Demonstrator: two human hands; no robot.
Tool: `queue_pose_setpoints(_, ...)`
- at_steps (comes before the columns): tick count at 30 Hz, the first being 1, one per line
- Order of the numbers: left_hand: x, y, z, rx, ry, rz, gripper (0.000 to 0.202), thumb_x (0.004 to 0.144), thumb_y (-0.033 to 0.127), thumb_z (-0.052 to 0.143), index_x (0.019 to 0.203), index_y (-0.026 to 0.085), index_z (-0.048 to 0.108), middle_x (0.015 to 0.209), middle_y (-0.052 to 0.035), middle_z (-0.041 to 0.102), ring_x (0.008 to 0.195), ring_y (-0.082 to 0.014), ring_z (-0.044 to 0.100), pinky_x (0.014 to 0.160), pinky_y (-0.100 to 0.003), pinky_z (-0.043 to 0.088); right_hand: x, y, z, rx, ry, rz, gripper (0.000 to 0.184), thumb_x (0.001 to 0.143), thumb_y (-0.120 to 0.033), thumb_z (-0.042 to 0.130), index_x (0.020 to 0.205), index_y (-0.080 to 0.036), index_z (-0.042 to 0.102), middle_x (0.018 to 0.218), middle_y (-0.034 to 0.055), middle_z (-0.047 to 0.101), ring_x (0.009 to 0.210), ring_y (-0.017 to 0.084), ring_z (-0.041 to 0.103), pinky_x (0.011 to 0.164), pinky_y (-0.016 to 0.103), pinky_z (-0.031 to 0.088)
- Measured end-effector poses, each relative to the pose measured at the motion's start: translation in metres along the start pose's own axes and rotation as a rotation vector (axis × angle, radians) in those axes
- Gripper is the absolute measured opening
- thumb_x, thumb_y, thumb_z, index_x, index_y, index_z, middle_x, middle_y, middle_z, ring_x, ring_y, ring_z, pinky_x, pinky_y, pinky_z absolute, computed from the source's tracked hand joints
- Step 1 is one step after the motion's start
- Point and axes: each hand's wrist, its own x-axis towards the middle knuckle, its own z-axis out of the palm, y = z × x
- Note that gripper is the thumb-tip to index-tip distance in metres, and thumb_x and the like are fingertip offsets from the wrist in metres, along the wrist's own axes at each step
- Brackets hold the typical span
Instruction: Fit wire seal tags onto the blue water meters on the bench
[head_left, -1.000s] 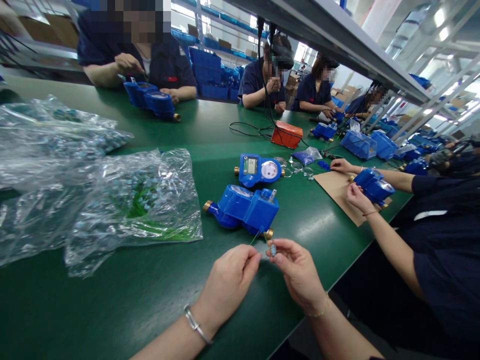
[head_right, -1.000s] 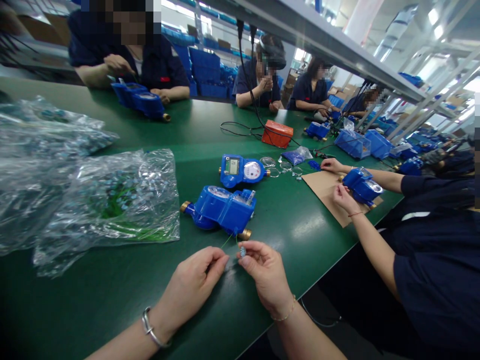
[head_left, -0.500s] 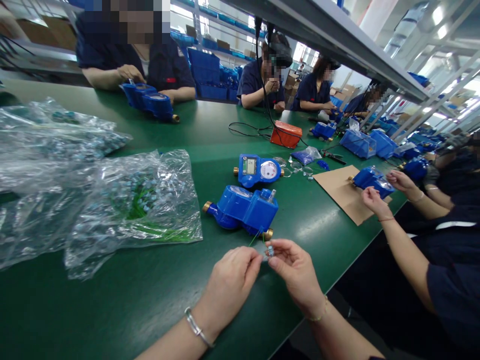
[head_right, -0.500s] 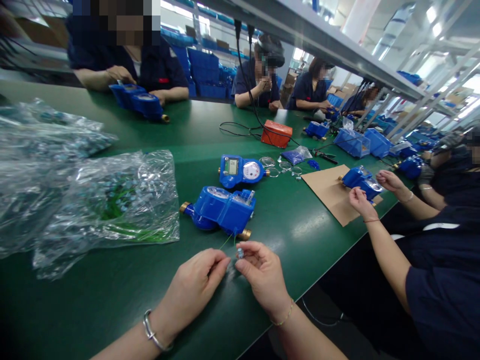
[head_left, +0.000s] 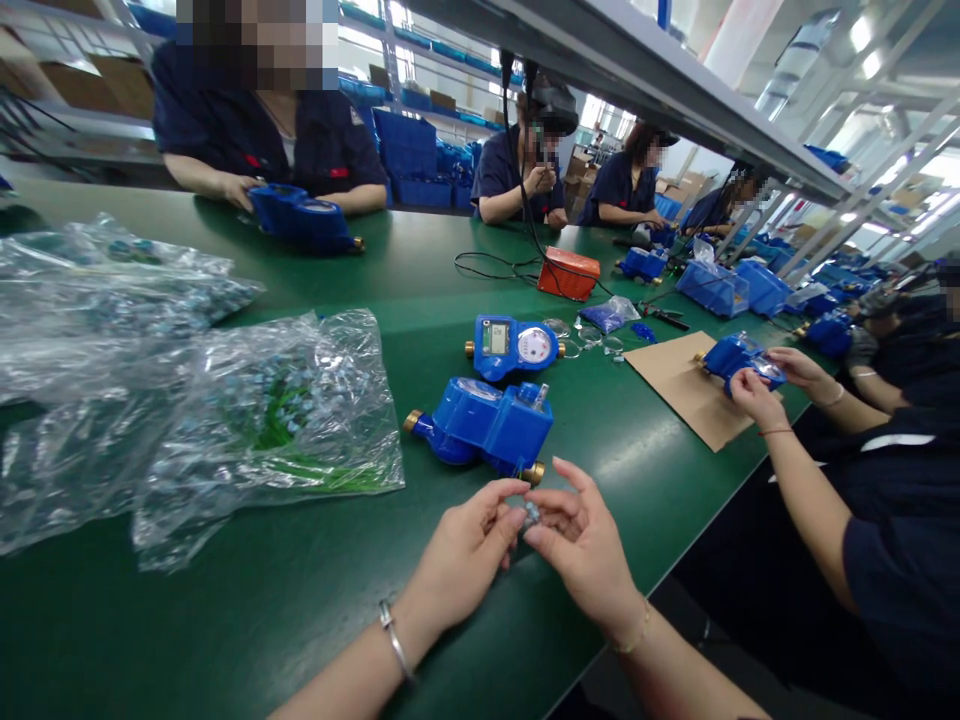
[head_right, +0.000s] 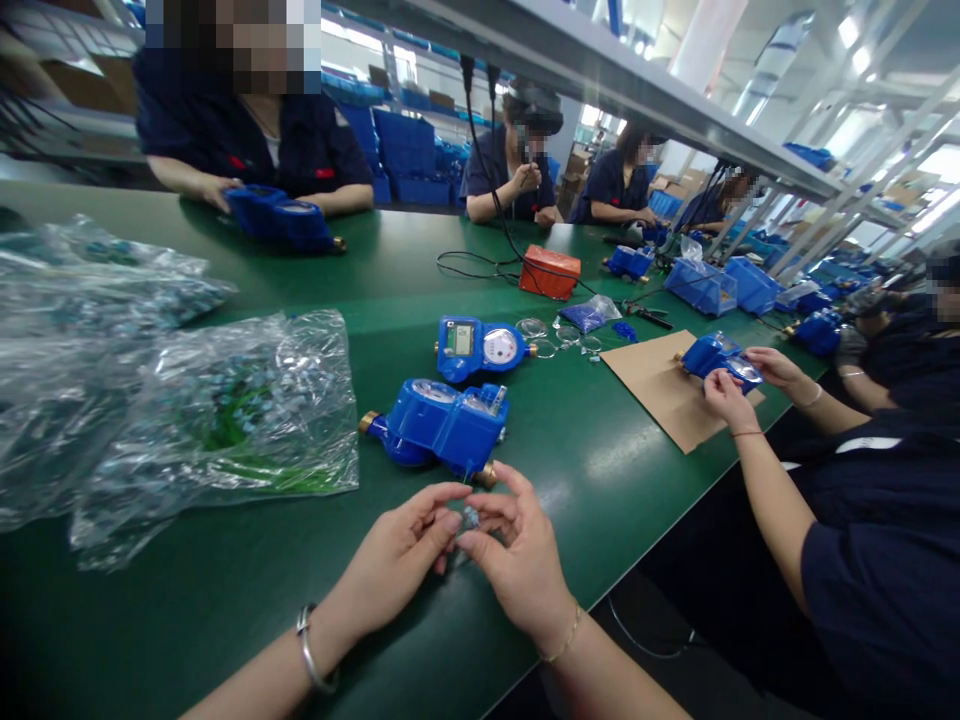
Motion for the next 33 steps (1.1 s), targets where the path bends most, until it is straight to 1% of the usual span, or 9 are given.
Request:
queue_pose_setpoints(6, 0.008, 0.010, -0.001, 0.021, -0.053, -0.046, 0.031, 0.084, 0.040, 0.052, 0.101, 0.017, 0.063, 0.061, 0.0039, 0.058, 0.049, -0.0091, 0.046, 0.047, -0.019, 0.035, 0.000, 0.001, -0.003, -0.095, 0.040, -0.108, 0.057, 0.070, -0.013, 0.070, 0.115, -0.030, 0.039, 0.103, -0.0003, 0.050, 0.083, 0.013, 0.062, 0.078, 0.031, 0.051)
queue_pose_setpoints(10, 0.009, 0.015, 0.004, -0.004, 0.002, -0.005, 0.025, 0.085, 0.037, 0.051, 0.094, 0.019, 0.065, 0.077, 0.0013, 0.066, 0.066, -0.0120, 0.056, 0.061, -0.019, 0.042, 0.000, 0.004, -0.008, -0.161, 0.036, -0.157, 0.058, 0.072, -0.017, 0.070, 0.117, -0.029, 0.036, 0.101, 0.0008, 0.051, 0.081, 0.014, 0.060, 0.075, 0.031, 0.051)
queue_pose_setpoints(15, 0.010, 0.012, 0.011, -0.037, 0.106, -0.020, 0.024, 0.083, 0.036, 0.054, 0.093, 0.018, 0.067, 0.086, -0.0009, 0.068, 0.078, -0.0162, 0.058, 0.072, -0.023, 0.045, -0.006, 0.005, -0.010, -0.576, 0.028, -0.315, 0.012, 0.088, -0.018, 0.049, 0.099, -0.022, 0.053, 0.090, 0.0030, 0.056, 0.082, 0.016, 0.056, 0.073, 0.031, 0.046)
queue_pose_setpoints(19, 0.009, 0.008, 0.016, -0.014, 0.157, 0.008, 0.024, 0.085, 0.036, 0.052, 0.094, 0.019, 0.066, 0.084, -0.0015, 0.064, 0.078, -0.0161, 0.057, 0.075, -0.025, 0.044, -0.005, 0.007, -0.007, -0.812, 0.053, -0.509, 0.018, 0.091, -0.014, 0.039, 0.103, -0.018, 0.052, 0.091, 0.0065, 0.057, 0.085, 0.018, 0.053, 0.075, 0.033, 0.043)
queue_pose_setpoints(23, 0.008, 0.008, 0.019, 0.106, 0.184, 0.129, 0.022, 0.087, 0.035, 0.048, 0.089, 0.021, 0.066, 0.085, -0.0011, 0.049, 0.081, -0.0147, 0.052, 0.076, -0.025, 0.042, -0.004, 0.013, -0.004, -0.866, 0.086, -0.553, 0.021, 0.091, -0.014, 0.034, 0.101, -0.015, 0.052, 0.087, 0.0086, 0.056, 0.083, 0.020, 0.050, 0.073, 0.034, 0.040)
queue_pose_setpoints(26, 0.006, 0.010, 0.018, 0.174, 0.189, 0.142, 0.024, 0.089, 0.035, 0.045, 0.082, 0.021, 0.064, 0.084, -0.0003, 0.041, 0.079, -0.0137, 0.049, 0.074, -0.024, 0.041, -0.004, 0.014, 0.001, -0.704, 0.077, -0.409, 0.020, 0.092, -0.020, 0.034, 0.086, -0.016, 0.053, 0.079, 0.0056, 0.054, 0.075, 0.017, 0.049, 0.068, 0.031, 0.037)
queue_pose_setpoints(29, 0.005, 0.012, 0.018, 0.173, 0.176, 0.144, 0.029, 0.090, 0.035, 0.043, 0.073, 0.020, 0.062, 0.084, -0.0003, 0.040, 0.080, -0.0135, 0.048, 0.074, -0.024, 0.040, -0.001, 0.012, 0.006, -0.270, 0.055, -0.067, 0.026, 0.091, -0.029, 0.035, 0.069, -0.019, 0.044, 0.061, -0.0014, 0.044, 0.056, 0.012, 0.041, 0.054, 0.025, 0.032)
queue_pose_setpoints(31, 0.004, 0.011, 0.018, 0.162, 0.185, 0.146, 0.028, 0.090, 0.034, 0.043, 0.073, 0.020, 0.061, 0.085, -0.0002, 0.040, 0.080, -0.0133, 0.048, 0.074, -0.024, 0.040, 0.003, 0.010, 0.009, 0.050, -0.037, 0.196, 0.026, 0.090, -0.031, 0.033, 0.066, -0.021, 0.037, 0.052, -0.0063, 0.032, 0.044, 0.009, 0.027, 0.045, 0.023, 0.025)
queue_pose_setpoints(33, 0.003, 0.009, 0.018, 0.161, 0.208, 0.149, 0.025, 0.089, 0.033, 0.045, 0.075, 0.020, 0.061, 0.085, 0.0000, 0.040, 0.080, -0.0131, 0.048, 0.075, -0.024, 0.039, 0.005, 0.008, 0.009, 0.169, -0.134, 0.321, 0.024, 0.089, -0.031, 0.030, 0.067, -0.021, 0.035, 0.050, -0.0078, 0.028, 0.041, 0.009, 0.021, 0.042, 0.022, 0.022)
